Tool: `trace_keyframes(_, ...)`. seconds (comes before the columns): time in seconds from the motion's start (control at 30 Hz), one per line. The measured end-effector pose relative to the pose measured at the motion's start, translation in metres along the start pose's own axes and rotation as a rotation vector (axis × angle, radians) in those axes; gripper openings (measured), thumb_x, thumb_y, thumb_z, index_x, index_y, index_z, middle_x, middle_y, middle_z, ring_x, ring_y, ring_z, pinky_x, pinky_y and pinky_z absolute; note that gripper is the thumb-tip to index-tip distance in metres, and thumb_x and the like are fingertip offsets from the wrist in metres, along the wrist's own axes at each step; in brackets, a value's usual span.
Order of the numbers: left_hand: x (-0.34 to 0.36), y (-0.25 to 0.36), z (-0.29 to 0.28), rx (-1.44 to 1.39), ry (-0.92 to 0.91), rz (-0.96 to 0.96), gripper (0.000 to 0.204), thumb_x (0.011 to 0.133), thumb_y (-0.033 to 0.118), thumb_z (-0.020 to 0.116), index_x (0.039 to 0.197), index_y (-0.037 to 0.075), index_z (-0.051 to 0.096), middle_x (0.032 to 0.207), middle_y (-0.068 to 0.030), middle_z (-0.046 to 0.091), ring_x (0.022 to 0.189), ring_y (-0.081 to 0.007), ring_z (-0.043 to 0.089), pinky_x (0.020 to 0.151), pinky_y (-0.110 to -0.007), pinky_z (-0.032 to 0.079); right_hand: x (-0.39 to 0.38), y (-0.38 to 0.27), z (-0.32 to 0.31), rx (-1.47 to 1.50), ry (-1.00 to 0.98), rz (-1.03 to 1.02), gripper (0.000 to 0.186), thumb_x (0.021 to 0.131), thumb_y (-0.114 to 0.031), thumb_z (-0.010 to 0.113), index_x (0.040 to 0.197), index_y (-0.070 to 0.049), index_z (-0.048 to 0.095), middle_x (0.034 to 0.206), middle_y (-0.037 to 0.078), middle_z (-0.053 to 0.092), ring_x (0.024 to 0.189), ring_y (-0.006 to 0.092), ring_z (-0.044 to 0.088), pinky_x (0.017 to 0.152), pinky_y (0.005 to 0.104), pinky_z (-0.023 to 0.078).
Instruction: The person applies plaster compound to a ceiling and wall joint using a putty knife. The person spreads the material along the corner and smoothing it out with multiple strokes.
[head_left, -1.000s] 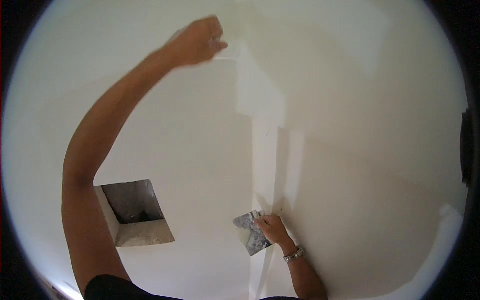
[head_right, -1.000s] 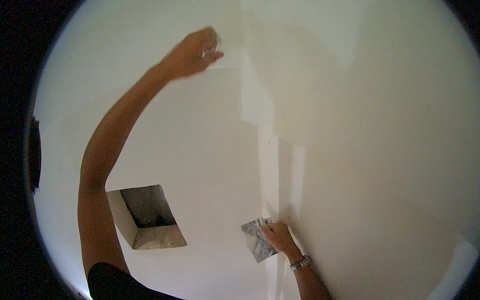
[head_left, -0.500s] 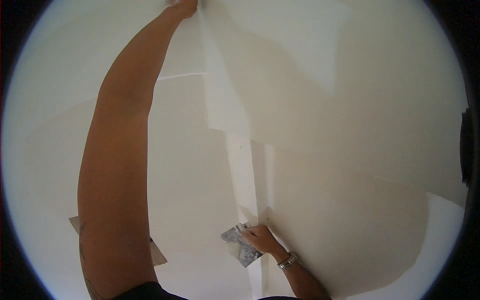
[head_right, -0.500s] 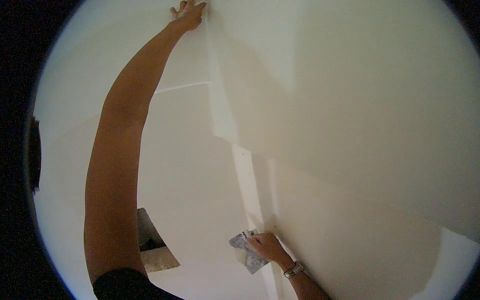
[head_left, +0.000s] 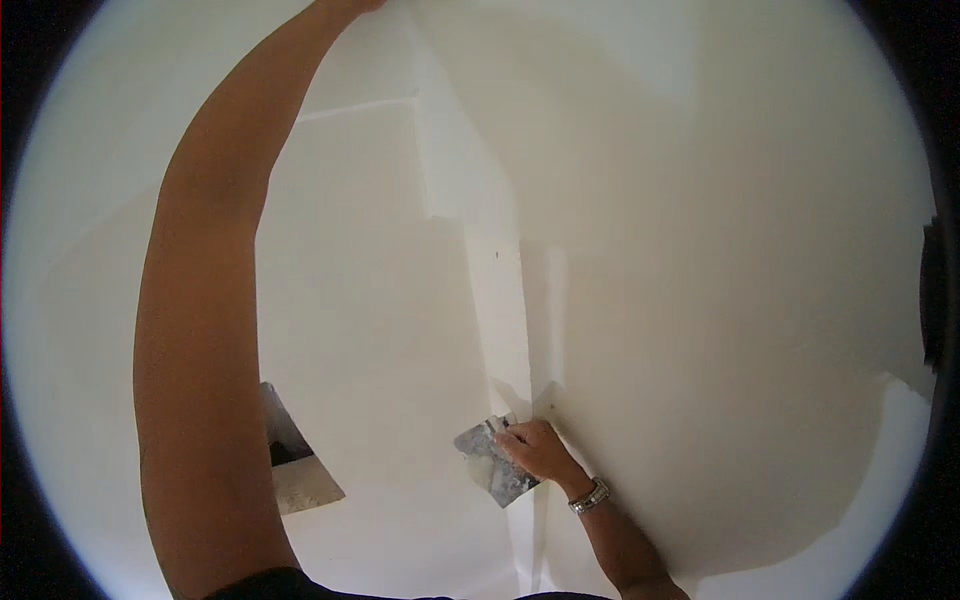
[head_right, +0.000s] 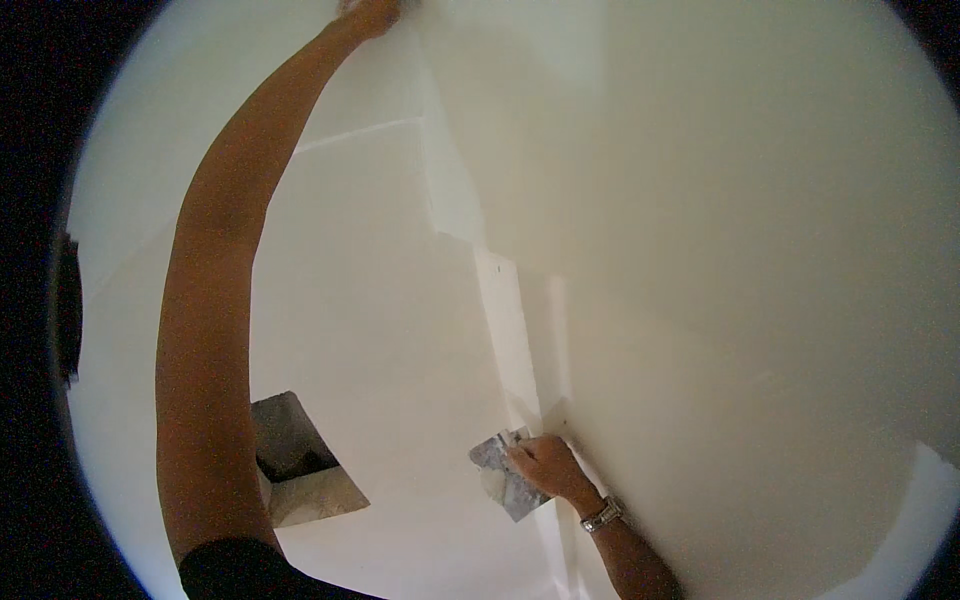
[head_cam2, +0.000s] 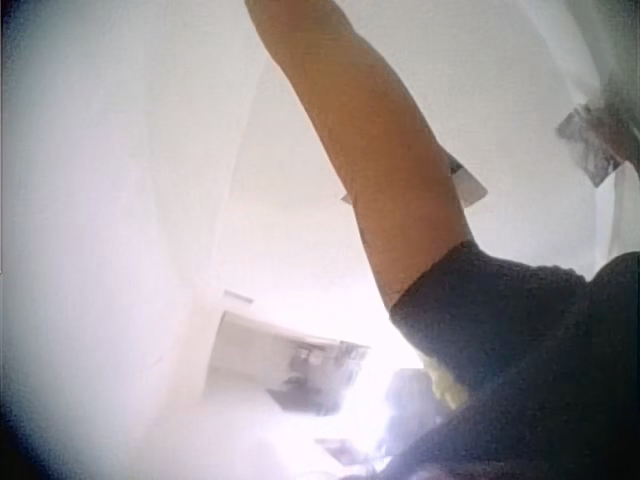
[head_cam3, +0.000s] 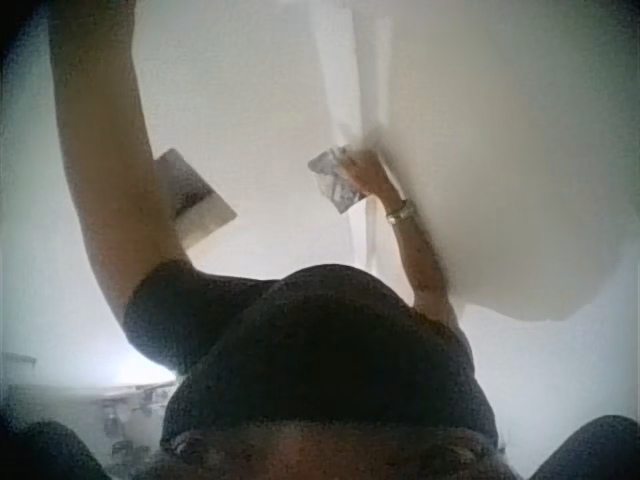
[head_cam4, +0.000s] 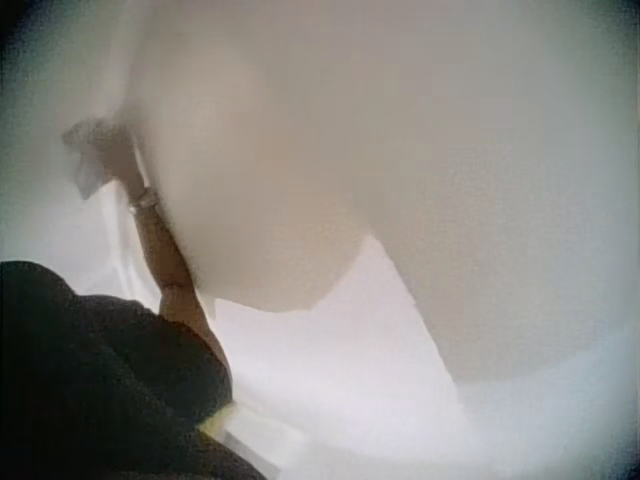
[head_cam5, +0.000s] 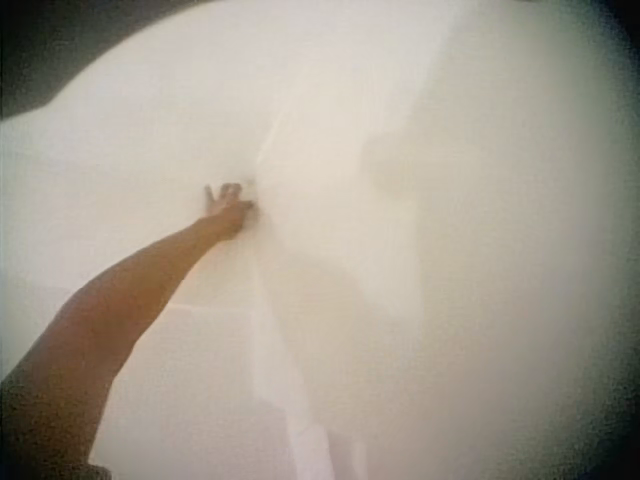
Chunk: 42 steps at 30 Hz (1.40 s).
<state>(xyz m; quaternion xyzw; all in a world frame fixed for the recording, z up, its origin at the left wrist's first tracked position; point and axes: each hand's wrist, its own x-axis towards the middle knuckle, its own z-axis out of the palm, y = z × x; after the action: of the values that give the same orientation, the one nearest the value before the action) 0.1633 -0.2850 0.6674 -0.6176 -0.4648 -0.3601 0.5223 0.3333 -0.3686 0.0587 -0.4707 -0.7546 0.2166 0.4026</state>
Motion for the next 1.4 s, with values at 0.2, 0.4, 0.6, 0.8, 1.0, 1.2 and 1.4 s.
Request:
trace_keyframes(0.2,-0.045,0.002,0.015,0.150,0.054,0.113,0.042,0.097,0.022,0.042,0.138,0.016,0.046,0.153,-0.0148,0.025,0.144,-0.0340,0.014,0.112,-0.066,0.007,-0.001,-0.005,0.002,0.023,0.014,-0.012,0.044,0.090,-0.033,0.053,0.064,0.002,0.053,0.057,0.019,0.052,0.051,0.0298,0.051,0.055,0.0444,0.040)
trace_keyframes(0.4,-0.140,0.017,0.025,0.142,0.153,0.322,0.040,0.087,0.009,0.055,0.128,0.011,0.054,0.142,-0.0119,0.035,0.135,-0.0284,0.031,0.111,-0.059,0.021,-0.003,-0.003,0.000,0.033,0.017,0.028,0.043,0.090,-0.031,0.053,0.063,0.002,0.051,0.053,0.017,0.049,0.048,0.0277,0.047,0.052,0.0432,0.039)
trace_keyframes(0.6,-0.103,0.003,0.006,0.047,0.165,0.169,0.047,0.080,0.003,0.064,0.125,0.015,0.060,0.139,-0.0044,0.042,0.137,-0.0213,0.032,0.113,-0.060,0.020,-0.003,-0.005,0.003,0.072,0.065,-0.021,0.042,0.091,-0.028,0.056,0.061,0.000,0.048,0.051,0.008,0.041,0.048,0.0179,0.040,0.049,0.0381,0.034)
trace_keyframes(0.8,-0.053,0.016,-0.001,-0.066,0.072,0.014,0.044,0.090,0.015,0.050,0.132,0.002,0.047,0.141,-0.0266,0.032,0.139,-0.0393,0.022,0.111,-0.067,0.010,-0.001,-0.004,0.008,0.048,0.092,-0.114,0.044,0.092,-0.026,0.058,0.059,0.000,0.046,0.048,0.002,0.036,0.047,0.0097,0.034,0.045,0.0342,0.030)
trace_keyframes(1.0,-0.090,0.032,0.007,-0.151,-0.053,0.015,0.041,0.089,0.009,0.050,0.129,0.000,0.048,0.141,-0.0233,0.035,0.140,-0.0390,0.021,0.113,-0.064,0.009,-0.005,-0.001,0.004,0.042,0.046,-0.051,0.042,0.089,-0.030,0.051,0.063,0.003,0.050,0.055,0.019,0.049,0.049,0.0304,0.048,0.054,0.0462,0.037)
trace_keyframes(1.2,-0.212,0.040,-0.004,0.039,-0.036,0.342,0.058,0.078,0.006,0.065,0.134,0.010,0.051,0.142,-0.0096,0.038,0.139,-0.0272,0.027,0.115,-0.057,0.018,-0.003,-0.001,0.006,0.030,0.062,-0.043,0.043,0.089,-0.031,0.053,0.063,0.004,0.050,0.054,0.017,0.047,0.048,0.0248,0.046,0.052,0.0439,0.037)
trace_keyframes(1.4,-0.419,0.042,-0.061,-0.787,-0.292,0.307,0.047,0.084,0.005,0.057,0.130,0.002,0.049,0.131,-0.0202,0.048,0.120,-0.0380,0.047,0.101,-0.047,0.039,0.003,0.013,0.009,-0.010,0.122,-0.082,0.040,0.091,-0.027,0.056,0.063,0.001,0.051,0.051,0.005,0.038,0.050,0.0125,0.035,0.048,0.0347,0.031)
